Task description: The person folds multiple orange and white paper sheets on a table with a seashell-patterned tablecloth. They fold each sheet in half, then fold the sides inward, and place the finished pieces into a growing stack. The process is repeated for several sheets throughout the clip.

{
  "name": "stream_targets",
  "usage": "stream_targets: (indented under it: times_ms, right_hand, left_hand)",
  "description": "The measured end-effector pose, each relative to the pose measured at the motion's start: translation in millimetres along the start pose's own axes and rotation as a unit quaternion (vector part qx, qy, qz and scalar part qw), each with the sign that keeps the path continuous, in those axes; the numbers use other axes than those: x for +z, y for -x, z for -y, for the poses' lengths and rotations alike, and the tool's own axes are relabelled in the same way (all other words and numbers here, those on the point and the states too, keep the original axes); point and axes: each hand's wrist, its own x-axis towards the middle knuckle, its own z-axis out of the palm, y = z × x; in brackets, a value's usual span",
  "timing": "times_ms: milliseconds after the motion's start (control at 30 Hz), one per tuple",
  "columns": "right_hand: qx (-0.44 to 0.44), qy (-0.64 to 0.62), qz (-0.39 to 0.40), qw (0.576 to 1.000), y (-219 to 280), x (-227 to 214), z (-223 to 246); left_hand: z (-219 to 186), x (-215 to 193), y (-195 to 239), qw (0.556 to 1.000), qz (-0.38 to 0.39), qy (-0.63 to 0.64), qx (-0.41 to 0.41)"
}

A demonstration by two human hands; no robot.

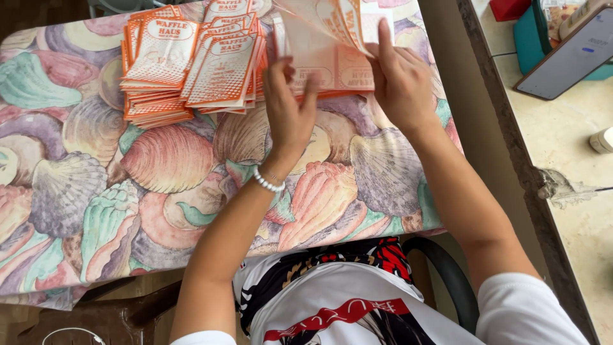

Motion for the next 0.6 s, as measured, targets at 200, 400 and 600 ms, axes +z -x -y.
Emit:
stream_targets:
  times_ms: [200,400,600]
  right_hand:
    - [-0.144,-0.082,0.100,0.981,-30.5,-84.1,110.7]
    - [-0.177,-0.102,0.205,0.957,30.6,-68.4,159.9]
    - [0.024,-0.331,0.340,0.880,23.9,-82.3,163.2]
  left_hand:
    - [9.2,-56.7,4.3,0.662,0.021,0.547,-0.512]
    - [-2.8,-99.9,44.4,0.733,0.033,0.476,-0.485]
    - [53.0,-112.5,86.8,0.899,0.090,0.285,-0.321]
